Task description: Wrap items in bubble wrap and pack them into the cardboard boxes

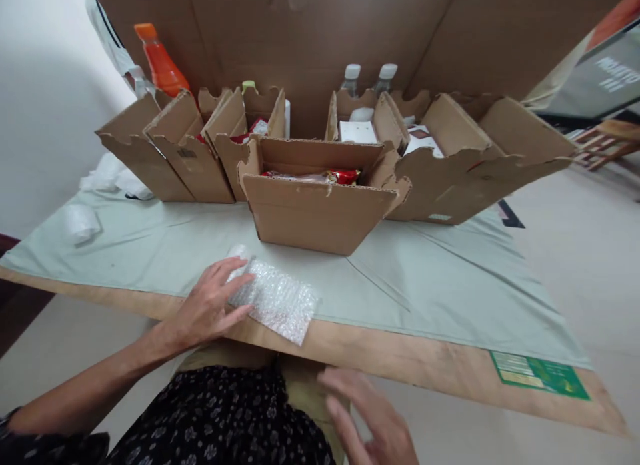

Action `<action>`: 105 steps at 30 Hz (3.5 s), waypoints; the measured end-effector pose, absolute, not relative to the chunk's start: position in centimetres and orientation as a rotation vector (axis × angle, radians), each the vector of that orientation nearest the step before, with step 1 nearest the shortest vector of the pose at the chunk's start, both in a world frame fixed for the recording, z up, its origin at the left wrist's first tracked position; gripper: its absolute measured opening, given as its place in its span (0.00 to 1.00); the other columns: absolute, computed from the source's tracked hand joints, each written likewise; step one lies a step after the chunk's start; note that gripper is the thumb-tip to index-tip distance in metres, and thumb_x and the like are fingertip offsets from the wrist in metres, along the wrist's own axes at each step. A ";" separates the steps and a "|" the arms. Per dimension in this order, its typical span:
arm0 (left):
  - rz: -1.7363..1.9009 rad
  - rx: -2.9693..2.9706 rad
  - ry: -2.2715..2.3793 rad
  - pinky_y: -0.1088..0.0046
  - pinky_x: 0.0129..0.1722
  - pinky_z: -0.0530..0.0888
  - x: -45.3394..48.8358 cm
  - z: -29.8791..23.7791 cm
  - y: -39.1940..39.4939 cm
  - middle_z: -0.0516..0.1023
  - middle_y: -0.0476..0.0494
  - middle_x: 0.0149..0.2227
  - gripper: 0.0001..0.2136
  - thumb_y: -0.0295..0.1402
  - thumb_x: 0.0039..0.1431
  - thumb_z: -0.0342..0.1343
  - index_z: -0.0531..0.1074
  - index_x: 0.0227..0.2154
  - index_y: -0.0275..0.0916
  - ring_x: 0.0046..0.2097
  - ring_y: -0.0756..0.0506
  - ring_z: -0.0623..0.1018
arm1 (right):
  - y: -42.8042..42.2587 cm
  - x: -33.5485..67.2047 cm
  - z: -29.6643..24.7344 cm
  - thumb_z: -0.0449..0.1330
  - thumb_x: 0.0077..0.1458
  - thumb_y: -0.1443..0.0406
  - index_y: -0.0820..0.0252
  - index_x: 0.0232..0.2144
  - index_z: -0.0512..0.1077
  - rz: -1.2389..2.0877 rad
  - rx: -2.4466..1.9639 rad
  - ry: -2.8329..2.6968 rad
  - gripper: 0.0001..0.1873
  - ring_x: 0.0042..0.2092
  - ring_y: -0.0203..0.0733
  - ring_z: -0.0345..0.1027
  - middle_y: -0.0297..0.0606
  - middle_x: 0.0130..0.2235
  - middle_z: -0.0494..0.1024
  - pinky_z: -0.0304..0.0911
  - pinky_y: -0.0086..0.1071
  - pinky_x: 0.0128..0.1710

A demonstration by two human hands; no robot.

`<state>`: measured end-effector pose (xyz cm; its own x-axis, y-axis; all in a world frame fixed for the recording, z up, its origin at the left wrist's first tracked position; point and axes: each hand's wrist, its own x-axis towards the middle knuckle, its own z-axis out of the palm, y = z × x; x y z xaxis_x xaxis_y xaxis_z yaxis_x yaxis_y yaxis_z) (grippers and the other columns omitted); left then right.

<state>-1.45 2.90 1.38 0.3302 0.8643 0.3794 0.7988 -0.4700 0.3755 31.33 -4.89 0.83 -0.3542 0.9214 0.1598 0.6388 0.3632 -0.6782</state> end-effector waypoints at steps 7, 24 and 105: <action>0.652 2.335 2.071 0.48 0.55 0.74 -6.9 -0.5 5.3 0.77 0.29 0.57 0.18 0.38 0.63 0.56 0.74 0.54 0.38 0.56 0.31 0.77 | 3.9 24.4 -1.8 0.51 0.69 0.49 0.61 0.58 0.72 0.026 -1.531 -2.205 0.27 0.60 0.63 0.70 0.56 0.58 0.77 0.69 0.55 0.52; 0.901 1.662 1.966 0.64 0.43 0.75 -9.6 2.4 5.8 0.80 0.45 0.34 0.11 0.43 0.57 0.55 0.73 0.26 0.43 0.40 0.41 0.78 | 6.0 29.5 2.9 0.64 0.53 0.49 0.56 0.45 0.76 0.468 -1.777 -1.443 0.23 0.35 0.47 0.77 0.41 0.37 0.82 0.73 0.41 0.37; 0.950 1.843 1.821 0.66 0.42 0.76 -8.7 -1.8 2.9 0.77 0.50 0.32 0.28 0.34 0.63 0.55 0.64 0.65 0.37 0.33 0.46 0.76 | 3.8 14.4 -0.7 0.55 0.61 0.75 0.57 0.58 0.72 0.448 -1.014 -2.415 0.24 0.66 0.54 0.63 0.46 0.63 0.74 0.67 0.53 0.59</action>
